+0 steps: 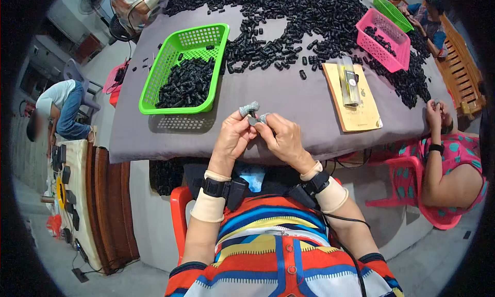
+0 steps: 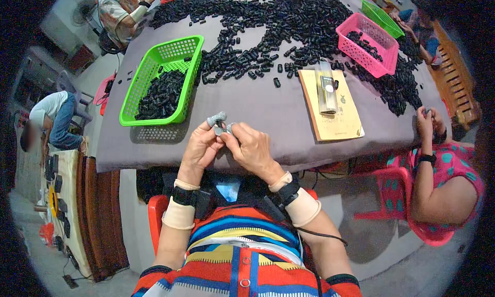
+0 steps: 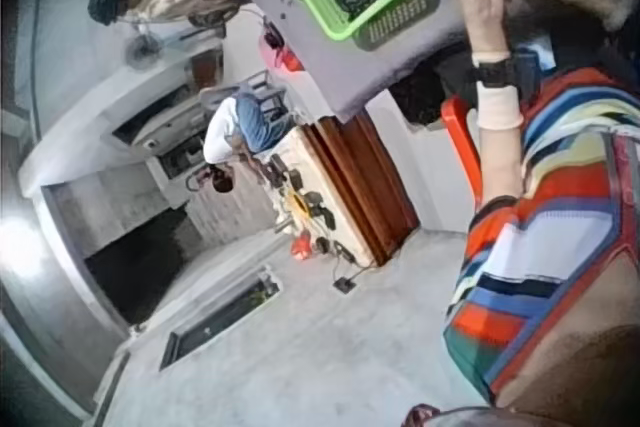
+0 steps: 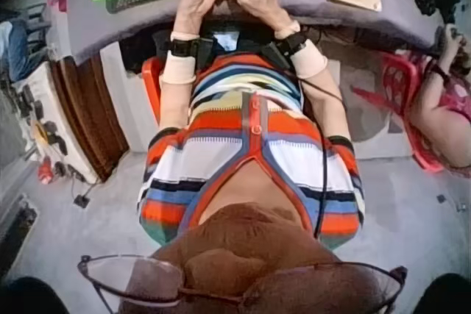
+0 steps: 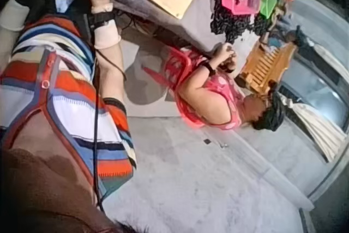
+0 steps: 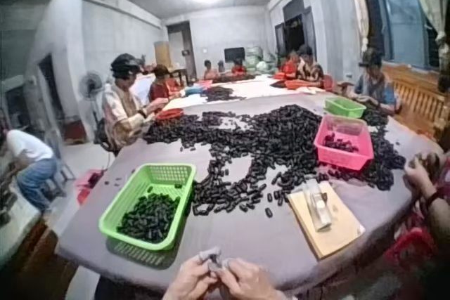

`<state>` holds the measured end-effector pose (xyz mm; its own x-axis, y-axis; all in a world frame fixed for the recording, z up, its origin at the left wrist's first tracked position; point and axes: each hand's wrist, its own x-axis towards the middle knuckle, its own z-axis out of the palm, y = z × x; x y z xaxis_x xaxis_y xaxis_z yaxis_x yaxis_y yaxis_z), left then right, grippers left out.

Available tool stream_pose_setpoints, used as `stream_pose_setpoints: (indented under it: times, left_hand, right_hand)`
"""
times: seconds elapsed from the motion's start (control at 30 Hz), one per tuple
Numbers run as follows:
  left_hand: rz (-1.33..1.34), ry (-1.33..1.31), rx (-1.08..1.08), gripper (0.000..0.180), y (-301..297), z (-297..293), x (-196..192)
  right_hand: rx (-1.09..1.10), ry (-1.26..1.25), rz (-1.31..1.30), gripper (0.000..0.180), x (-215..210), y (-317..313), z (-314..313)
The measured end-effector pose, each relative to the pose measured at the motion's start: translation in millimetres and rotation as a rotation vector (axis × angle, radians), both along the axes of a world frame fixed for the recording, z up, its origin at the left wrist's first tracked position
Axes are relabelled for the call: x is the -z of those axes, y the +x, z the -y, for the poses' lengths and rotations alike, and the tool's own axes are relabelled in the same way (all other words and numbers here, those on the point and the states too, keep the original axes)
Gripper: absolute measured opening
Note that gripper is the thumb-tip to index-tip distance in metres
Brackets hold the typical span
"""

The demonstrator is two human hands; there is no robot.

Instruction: Cleaning and trimming flash from small black shoe components using a small tool.

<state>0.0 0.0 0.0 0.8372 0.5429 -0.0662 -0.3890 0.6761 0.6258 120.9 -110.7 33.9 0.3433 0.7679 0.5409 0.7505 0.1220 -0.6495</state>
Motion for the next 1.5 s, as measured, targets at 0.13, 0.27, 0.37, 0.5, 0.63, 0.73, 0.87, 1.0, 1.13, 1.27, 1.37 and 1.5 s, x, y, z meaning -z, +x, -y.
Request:
stream_pose_setpoints:
  times: [0.13, 0.27, 0.37, 0.5, 0.63, 0.73, 0.87, 1.0, 1.13, 1.27, 1.37, 1.5]
  left_hand:
    - [-0.001, -0.019, 0.004, 0.03, -0.4, 1.8, -2.4]
    - [-0.005, -0.017, 0.007, 0.03, -0.5, 3.0, -4.9]
    - [0.008, -0.023, 0.019, 0.03, -1.5, 2.7, -5.9]
    - [0.008, -0.029, 0.027, 0.03, -1.7, 2.5, -4.7]
    - [-0.042, -0.022, -0.007, 0.029, 0.0, 6.0, -10.4]
    - [-0.069, -0.02, -0.03, 0.029, -1.0, 5.6, -9.7]
    - [-0.035, -0.057, 0.002, 0.028, -0.2, 5.6, -11.4]
    - [-0.02, -0.066, 0.035, 0.026, -2.3, 1.6, -9.1]
    - [-0.028, -0.061, 0.045, 0.024, -1.5, 0.6, -8.9]
    - [-0.026, -0.045, 0.044, 0.021, -1.5, 1.2, -9.6]
    - [-0.065, 0.022, 0.026, 0.02, 0.4, 4.8, -9.9]
    - [-0.122, -0.009, -0.012, 0.02, 2.5, 7.0, -16.9]
  right_hand:
    - [0.002, -0.015, -0.008, 0.022, -1.7, -1.0, 0.5]
    - [0.013, -0.018, -0.006, 0.02, -1.6, -1.1, 0.8]
    - [0.014, -0.01, -0.006, 0.02, -0.6, -1.9, 0.2]
    - [0.005, -0.027, -0.019, 0.019, -0.8, -2.4, -0.2]
    - [0.0, -0.021, -0.015, 0.02, -0.1, -2.0, -0.7]
    - [-0.008, -0.03, -0.009, 0.021, 0.0, -2.5, -1.3]
    - [-0.01, -0.034, 0.001, 0.022, 2.4, -2.1, -2.4]
    - [-0.007, -0.021, 0.02, 0.022, 1.7, -3.5, -4.1]
    - [-0.004, -0.034, 0.032, 0.023, 3.9, -2.9, -4.9]
    - [0.006, -0.049, 0.034, 0.025, 2.1, -3.7, -5.4]
    - [0.023, -0.012, -0.017, 0.026, 0.9, -2.8, -7.9]
    - [0.011, -0.006, -0.033, 0.026, 3.1, -1.6, -6.5]
